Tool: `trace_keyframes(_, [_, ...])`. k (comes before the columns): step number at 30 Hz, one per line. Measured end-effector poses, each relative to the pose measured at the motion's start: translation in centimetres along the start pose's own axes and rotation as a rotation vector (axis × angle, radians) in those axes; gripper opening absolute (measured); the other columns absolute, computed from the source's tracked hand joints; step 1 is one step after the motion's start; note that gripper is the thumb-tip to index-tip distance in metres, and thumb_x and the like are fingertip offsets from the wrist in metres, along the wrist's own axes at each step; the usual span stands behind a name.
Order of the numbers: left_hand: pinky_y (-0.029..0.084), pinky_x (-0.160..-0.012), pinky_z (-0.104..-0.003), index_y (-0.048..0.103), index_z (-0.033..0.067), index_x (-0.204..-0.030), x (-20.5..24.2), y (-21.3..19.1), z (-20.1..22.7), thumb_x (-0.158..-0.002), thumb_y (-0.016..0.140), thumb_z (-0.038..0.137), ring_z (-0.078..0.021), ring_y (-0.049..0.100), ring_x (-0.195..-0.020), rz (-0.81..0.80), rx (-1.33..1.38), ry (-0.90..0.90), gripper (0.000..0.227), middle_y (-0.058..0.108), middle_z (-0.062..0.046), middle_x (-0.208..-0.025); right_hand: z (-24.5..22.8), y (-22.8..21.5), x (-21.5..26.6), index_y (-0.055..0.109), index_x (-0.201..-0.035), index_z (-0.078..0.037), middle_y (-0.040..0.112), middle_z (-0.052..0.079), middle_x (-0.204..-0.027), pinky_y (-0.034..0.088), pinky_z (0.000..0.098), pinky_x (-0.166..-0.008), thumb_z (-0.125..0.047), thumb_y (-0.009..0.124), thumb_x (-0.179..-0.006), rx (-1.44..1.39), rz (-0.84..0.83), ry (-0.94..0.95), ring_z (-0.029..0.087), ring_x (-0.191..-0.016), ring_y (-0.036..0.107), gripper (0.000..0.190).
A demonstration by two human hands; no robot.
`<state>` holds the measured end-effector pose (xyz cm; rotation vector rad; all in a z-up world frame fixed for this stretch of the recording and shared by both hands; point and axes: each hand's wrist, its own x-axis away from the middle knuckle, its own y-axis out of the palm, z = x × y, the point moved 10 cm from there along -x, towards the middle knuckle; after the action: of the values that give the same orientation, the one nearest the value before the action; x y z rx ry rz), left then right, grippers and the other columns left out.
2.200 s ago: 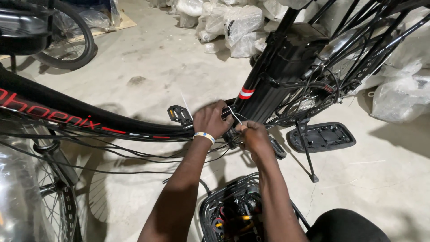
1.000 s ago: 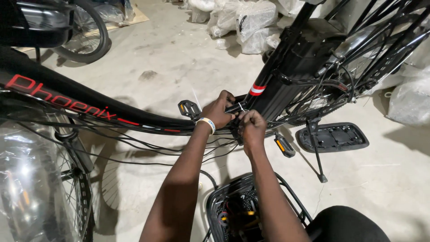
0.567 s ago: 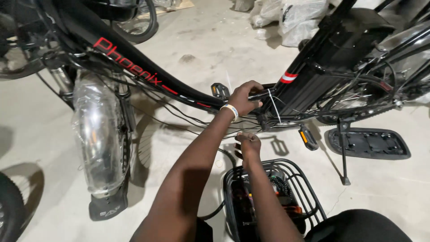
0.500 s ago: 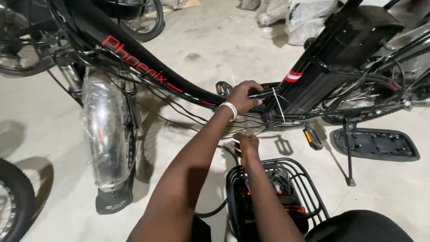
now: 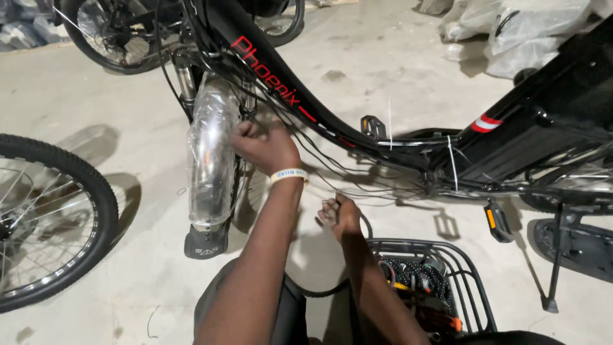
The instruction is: The person secures the electrical wiring of a black Phoenix bicycle using white zip ties. They route the cables along the frame and tighten the ties to hold them in place. The person then uses black electrical tape to wrap and bundle the wires near the front fork.
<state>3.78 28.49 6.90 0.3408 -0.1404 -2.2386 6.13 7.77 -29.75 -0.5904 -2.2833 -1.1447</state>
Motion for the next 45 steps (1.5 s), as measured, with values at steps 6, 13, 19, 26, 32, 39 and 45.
trace_keyframes(6, [0.042, -0.099, -0.04, 0.039, 0.0032, -0.132, 0.3, 3.4, -2.0, -0.069, 0.083, 0.016, -0.0297, 0.053, -0.117, -0.236, 0.119, -0.21, 0.078, 0.049, -0.017, -0.127, 0.9, 1.2, 6.5, 0.063, -0.1, -0.008, 0.065, 0.007, -0.077, 0.051, 0.03, -0.053, -0.006, 0.066, -0.079, 0.717, -0.06, -0.27, 0.018, -0.062, 0.064, 0.022])
trace_keyframes(13, [0.021, -0.113, -0.06, 0.01, -0.0015, -0.151, 4.6, 8.4, -4.2, -0.087, 0.057, 0.025, -0.0461, 0.021, -0.141, -0.505, 0.202, -0.582, 0.084, 0.02, -0.028, -0.151, 2.6, 3.5, 5.8, 0.054, -0.105, -0.018, 0.065, 0.005, -0.089, 0.051, 0.0395, -0.069, -0.023, 0.053, -0.084, 1.223, -0.069, -0.398, 0.025, -0.079, 0.065, 0.022])
trace_keyframes(19, [0.031, -0.109, -0.056, 0.026, 0.0119, -0.149, 4.1, 7.2, -4.5, -0.085, 0.052, 0.029, -0.0396, 0.036, -0.136, -0.481, 0.089, -0.561, 0.071, 0.035, -0.018, -0.146, 3.3, 3.2, 5.8, 0.046, -0.109, -0.026, 0.065, 0.004, -0.099, 0.051, 0.0477, -0.082, -0.037, 0.042, -0.088, 1.684, -0.051, -0.467, 0.031, -0.094, 0.067, 0.025])
trace_keyframes(26, [0.038, -0.099, -0.053, 0.049, -0.0019, -0.125, 1.8, 9.0, -9.9, -0.076, 0.056, 0.008, -0.0375, 0.051, -0.119, -0.63, 0.006, -0.427, 0.05, 0.055, -0.021, -0.12, -9.5, 14.8, 16.3, 0.058, -0.104, -0.011, 0.067, 0.015, -0.093, 0.05, 0.0508, -0.083, -0.028, 0.058, -0.089, 1.97, -0.675, -0.848, 0.039, -0.095, 0.063, 0.023])
trace_keyframes(32, [0.041, -0.077, -0.032, 0.06, 0.0083, -0.084, 2.5, 10.2, -11.4, -0.075, 0.055, 0.009, -0.0166, 0.056, -0.079, -0.742, -0.063, -0.414, 0.01, 0.062, -0.005, -0.073, -19.0, 15.4, 25.8, 0.066, -0.075, -0.013, 0.056, -0.002, -0.06, 0.049, 0.0303, -0.061, -0.028, 0.069, -0.086, 1.674, -0.524, -0.715, 0.014, -0.062, 0.058, 0.019])
trace_keyframes(39, [0.045, -0.077, -0.03, 0.06, 0.0031, -0.097, 5.3, 10.2, -11.1, -0.082, 0.053, 0.007, -0.0141, 0.066, -0.074, -0.881, -0.035, -0.468, 0.017, 0.07, -0.009, -0.085, -25.5, 9.7, 25.8, 0.063, -0.099, 0.001, 0.058, 0.012, -0.061, 0.048, 0.0294, -0.043, -0.008, 0.061, -0.093, 0.96, -0.145, -0.805, 0.016, -0.047, 0.05, 0.011])
trace_keyframes(45, [0.048, -0.062, -0.027, 0.064, 0.0073, -0.088, 5.3, 11.2, -15.0, -0.079, 0.055, 0.011, -0.0154, 0.072, -0.063, -0.854, -0.101, -0.513, 0.013, 0.07, -0.004, -0.074, -26.3, 10.3, 27.4, 0.064, -0.094, -0.004, 0.039, 0.003, -0.049, 0.034, 0.0219, -0.035, -0.02, 0.057, -0.099, 0.748, -0.159, -0.883, 0.01, -0.037, 0.037, 0.019])
